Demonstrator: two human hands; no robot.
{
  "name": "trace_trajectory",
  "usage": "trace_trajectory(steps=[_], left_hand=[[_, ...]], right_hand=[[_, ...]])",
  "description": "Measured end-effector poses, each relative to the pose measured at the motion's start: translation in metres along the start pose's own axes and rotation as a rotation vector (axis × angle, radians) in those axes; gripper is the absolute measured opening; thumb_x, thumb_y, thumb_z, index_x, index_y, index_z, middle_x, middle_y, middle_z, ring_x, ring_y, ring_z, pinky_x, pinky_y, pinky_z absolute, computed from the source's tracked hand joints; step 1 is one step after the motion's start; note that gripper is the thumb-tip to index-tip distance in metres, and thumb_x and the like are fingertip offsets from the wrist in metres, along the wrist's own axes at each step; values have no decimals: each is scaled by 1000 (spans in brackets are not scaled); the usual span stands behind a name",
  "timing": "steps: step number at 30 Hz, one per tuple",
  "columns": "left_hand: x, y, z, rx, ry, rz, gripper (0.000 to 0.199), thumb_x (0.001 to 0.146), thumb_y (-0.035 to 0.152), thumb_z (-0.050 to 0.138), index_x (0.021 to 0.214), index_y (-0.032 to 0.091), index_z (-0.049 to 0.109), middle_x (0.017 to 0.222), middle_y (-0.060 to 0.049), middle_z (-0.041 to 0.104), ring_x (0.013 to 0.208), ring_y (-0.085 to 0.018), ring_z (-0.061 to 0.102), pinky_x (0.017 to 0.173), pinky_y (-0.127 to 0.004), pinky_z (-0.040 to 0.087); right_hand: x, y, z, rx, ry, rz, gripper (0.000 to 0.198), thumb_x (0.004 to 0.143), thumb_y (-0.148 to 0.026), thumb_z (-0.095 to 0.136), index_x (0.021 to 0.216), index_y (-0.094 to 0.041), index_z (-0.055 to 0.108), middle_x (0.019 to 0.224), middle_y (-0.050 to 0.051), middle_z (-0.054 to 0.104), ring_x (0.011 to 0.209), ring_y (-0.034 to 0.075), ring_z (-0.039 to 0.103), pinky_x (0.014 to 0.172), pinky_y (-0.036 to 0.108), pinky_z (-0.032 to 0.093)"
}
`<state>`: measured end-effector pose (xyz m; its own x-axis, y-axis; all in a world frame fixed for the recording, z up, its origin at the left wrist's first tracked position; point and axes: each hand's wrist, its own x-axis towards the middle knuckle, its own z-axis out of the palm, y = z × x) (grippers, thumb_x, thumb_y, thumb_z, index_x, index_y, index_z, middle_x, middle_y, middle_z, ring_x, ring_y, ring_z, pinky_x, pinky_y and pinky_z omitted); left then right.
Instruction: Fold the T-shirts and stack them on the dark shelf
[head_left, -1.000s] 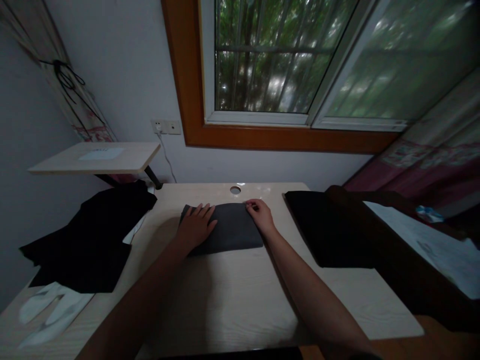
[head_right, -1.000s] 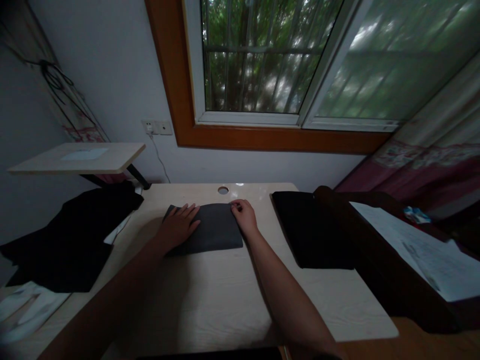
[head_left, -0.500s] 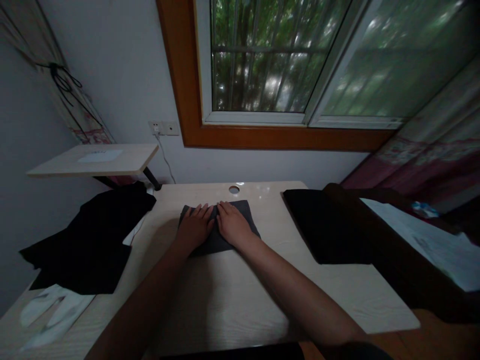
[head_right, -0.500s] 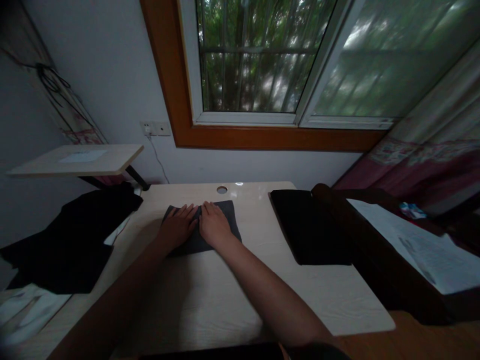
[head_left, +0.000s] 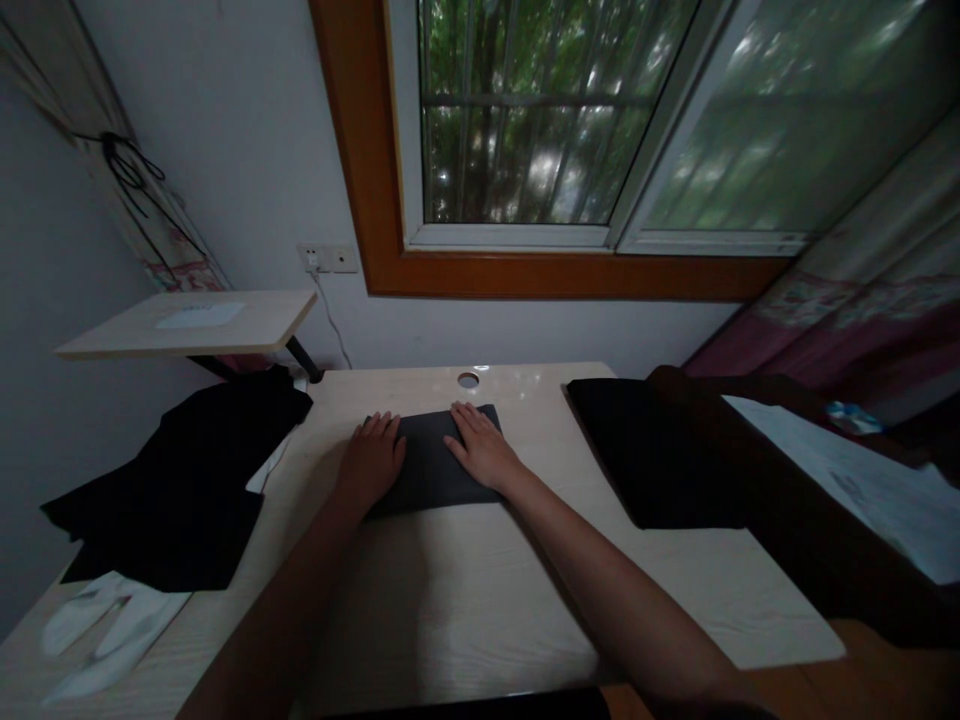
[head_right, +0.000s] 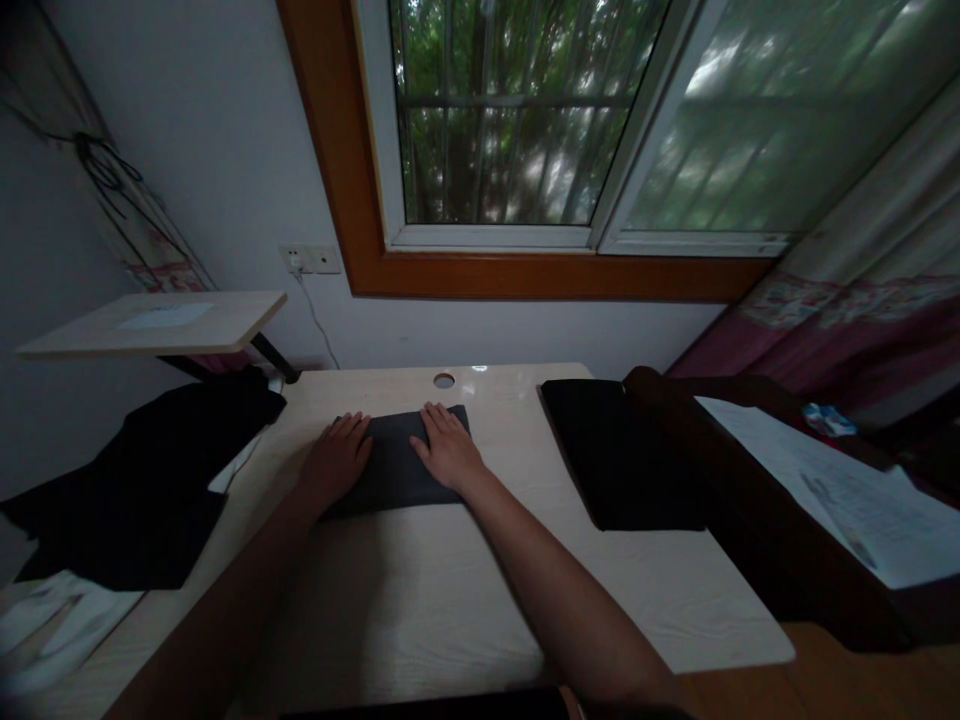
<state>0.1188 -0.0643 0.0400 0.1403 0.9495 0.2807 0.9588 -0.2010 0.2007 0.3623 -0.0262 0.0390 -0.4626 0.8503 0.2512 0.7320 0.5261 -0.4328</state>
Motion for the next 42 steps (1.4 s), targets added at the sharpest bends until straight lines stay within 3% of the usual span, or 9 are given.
trace_trajectory(steps=[9,14,28,36,42], left_hand=[[-13,-30,1,-166,-22,-27,49,102,38,33,144,19,51,156,-11,47,149,-26,35,122,-49,30],[-19,-40,-1,-249,-36,-78,48,103,40,31,145,24,49,159,-8,43,148,-25,38,123,-53,24],[-20,-62,-4,-318,18,-75,53,103,42,27,141,20,56,153,-6,51,145,-22,43,124,-46,29],[-18,-84,8,-327,88,-53,50,94,21,35,138,26,60,145,-5,59,137,-24,51,119,-52,37],[-20,-91,9,-317,90,-58,54,89,15,44,139,32,59,149,-4,53,136,-25,50,117,-52,39]], right_hand=[[-15,33,-14,15,-6,67,63,103,-53,38,158,-21,34,165,9,29,154,29,21,123,56,21],[-21,47,-18,19,10,57,59,104,-48,37,159,-26,32,165,7,29,152,27,28,123,54,23],[-22,79,-17,116,211,92,46,98,-30,44,139,-18,60,141,12,61,134,26,55,118,48,39],[-21,81,-20,174,239,105,48,92,-19,45,136,-20,62,136,10,65,127,25,59,113,47,43],[-22,81,-22,216,309,97,54,87,-11,44,137,-20,61,135,11,65,126,24,59,113,46,43]])
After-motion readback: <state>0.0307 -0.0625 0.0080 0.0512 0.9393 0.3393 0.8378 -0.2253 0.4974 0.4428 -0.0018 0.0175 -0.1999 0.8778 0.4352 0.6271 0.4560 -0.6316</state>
